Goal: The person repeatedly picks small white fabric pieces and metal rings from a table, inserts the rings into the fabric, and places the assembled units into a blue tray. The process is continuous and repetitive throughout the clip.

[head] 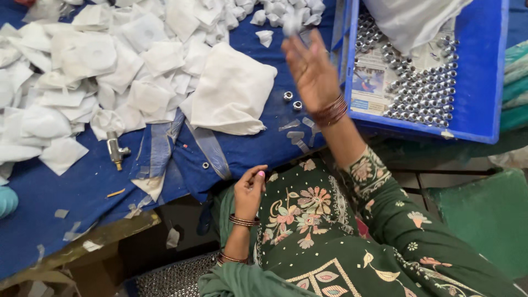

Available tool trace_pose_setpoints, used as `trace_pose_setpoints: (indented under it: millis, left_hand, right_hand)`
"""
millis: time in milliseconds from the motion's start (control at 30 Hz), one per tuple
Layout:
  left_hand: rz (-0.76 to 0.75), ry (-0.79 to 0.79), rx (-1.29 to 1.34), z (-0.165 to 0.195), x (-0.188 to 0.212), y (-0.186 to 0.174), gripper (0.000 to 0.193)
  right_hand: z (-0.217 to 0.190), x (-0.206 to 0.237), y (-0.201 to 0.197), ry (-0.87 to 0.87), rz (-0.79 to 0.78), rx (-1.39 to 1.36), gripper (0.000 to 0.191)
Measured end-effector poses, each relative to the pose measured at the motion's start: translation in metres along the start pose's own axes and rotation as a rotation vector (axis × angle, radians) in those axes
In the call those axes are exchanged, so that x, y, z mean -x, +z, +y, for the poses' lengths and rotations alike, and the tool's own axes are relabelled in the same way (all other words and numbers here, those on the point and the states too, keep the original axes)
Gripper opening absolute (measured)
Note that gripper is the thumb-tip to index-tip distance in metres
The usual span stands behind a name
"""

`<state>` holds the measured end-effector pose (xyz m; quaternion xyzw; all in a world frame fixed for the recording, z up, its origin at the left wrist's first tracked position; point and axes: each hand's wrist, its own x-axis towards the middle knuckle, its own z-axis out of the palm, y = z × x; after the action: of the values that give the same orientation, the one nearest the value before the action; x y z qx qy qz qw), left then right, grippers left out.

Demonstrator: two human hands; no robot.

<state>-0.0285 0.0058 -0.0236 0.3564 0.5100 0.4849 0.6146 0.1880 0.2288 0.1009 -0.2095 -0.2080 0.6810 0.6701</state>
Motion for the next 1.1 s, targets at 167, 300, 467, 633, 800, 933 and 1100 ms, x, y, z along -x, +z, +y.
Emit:
trace_pose_setpoints:
  millis: [167, 300, 467, 633, 800, 933, 1100]
  left_hand:
    - [0.260, 0.073, 0.029, 0.004, 0.003, -0.007, 0.039]
    - [0.342, 0.289, 0.121, 0.010, -0.004, -0.009, 0.053]
    - [0.197, 0.233, -0.036, 0.016, 0.005, 0.004, 0.053]
    - [0.098, 0.267, -0.010, 0.020, 0.008, 0.024, 0.058]
    - [0.125, 0.131, 0.153, 0.012, 0.001, 0.011, 0.055]
    - [0.258, 0.047, 0.128, 0.001, 0.000, -0.007, 0.029]
    - [0.191, 0.051, 0.027, 0.005, -0.002, -0.027, 0.023]
  right_hand:
    - [0.032, 0.043, 0.025, 0.119, -0.095, 0.298, 0.042]
    - [0.095, 0.154, 0.000, 0.546, -0.455, 0.935, 0.067]
    - [0.124, 0.214, -0.041, 0.260, -0.375, 1.132, 0.035]
    - [0.115, 0.200, -0.061, 0.324, -0.096, 0.817, 0.019]
    - [0.103, 0.194, -0.068, 0.259, -0.013, 0.788, 0.020]
    - [0.101, 0.193, -0.067, 0.299, -0.025, 0.866, 0.021]
    - [0.096, 0.191, -0.069, 0.341, -0.001, 0.919, 0.022]
